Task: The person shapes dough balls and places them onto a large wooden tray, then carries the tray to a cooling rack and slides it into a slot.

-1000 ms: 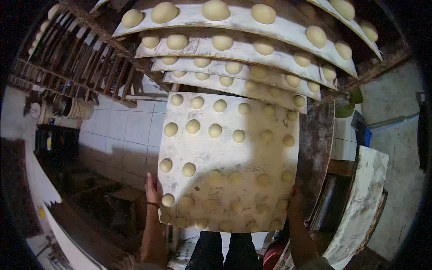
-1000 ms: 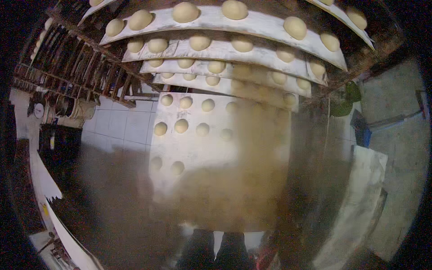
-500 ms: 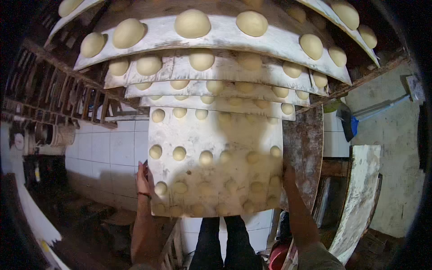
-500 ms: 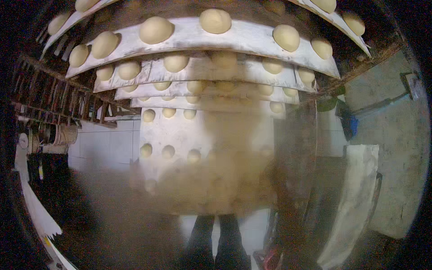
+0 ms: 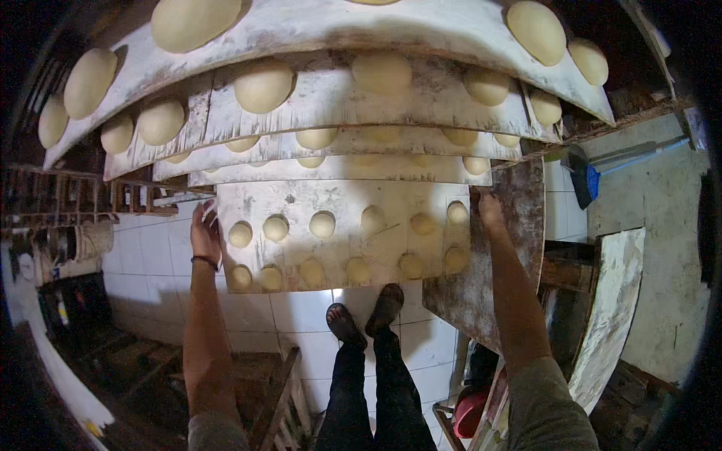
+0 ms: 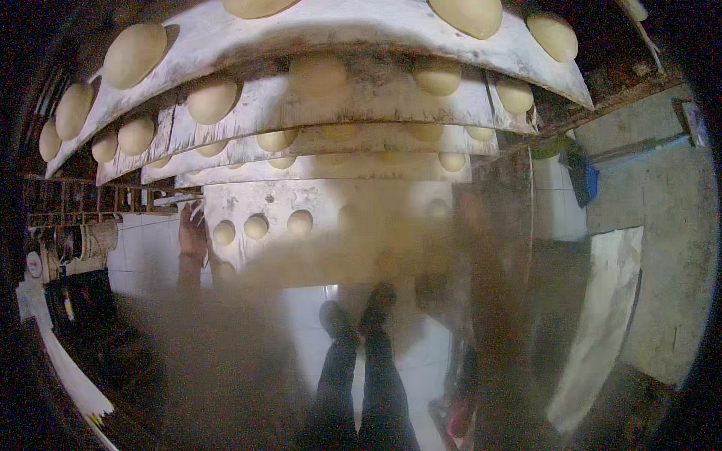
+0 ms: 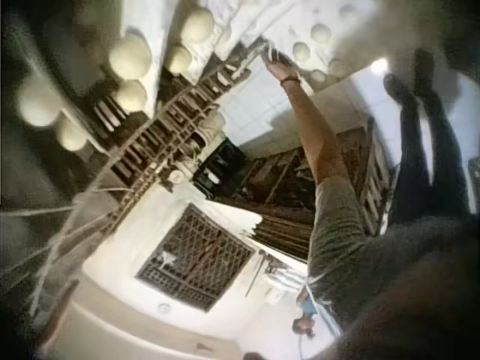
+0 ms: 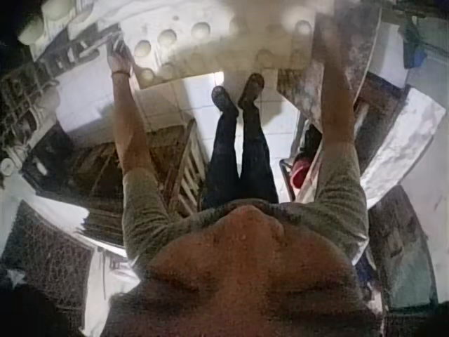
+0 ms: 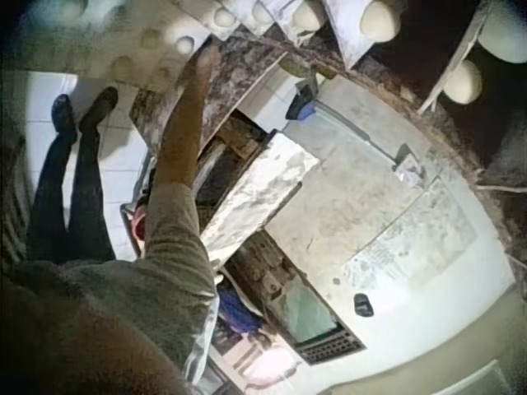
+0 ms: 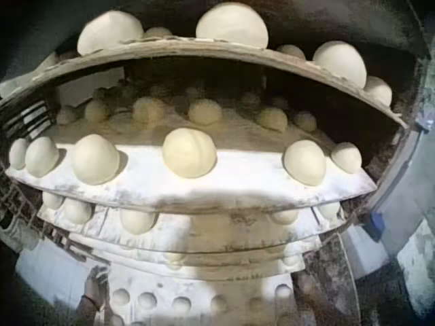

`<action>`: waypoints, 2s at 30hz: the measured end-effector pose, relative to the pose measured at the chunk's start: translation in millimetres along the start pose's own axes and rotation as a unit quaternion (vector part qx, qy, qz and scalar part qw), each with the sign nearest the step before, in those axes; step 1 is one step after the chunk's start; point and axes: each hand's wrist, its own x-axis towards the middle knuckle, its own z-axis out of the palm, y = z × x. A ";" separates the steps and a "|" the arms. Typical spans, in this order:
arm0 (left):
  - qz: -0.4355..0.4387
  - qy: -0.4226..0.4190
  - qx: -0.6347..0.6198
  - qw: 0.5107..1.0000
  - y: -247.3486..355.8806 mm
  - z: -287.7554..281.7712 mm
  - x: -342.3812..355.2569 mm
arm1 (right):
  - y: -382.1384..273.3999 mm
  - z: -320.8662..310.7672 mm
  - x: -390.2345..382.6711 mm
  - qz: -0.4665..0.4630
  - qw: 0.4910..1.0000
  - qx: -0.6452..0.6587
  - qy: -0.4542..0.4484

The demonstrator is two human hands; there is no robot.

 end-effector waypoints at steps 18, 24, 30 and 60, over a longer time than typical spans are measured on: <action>0.012 0.038 -0.016 0.999 -78.5 -18.0 -114.5 | 41.3 9.3 -169.7 0.109 0.971 0.211 -0.003; 0.089 0.090 -0.080 0.989 -51.5 56.2 -42.4 | -13.0 37.0 -64.3 0.094 0.968 0.228 0.056; 0.090 0.066 -0.097 0.989 -38.5 89.9 -1.3 | -21.8 28.3 -14.9 0.061 0.961 0.254 0.091; -0.205 -0.323 0.479 0.790 13.6 -24.8 -250.0 | 143.1 10.3 -752.9 0.239 0.882 0.300 0.273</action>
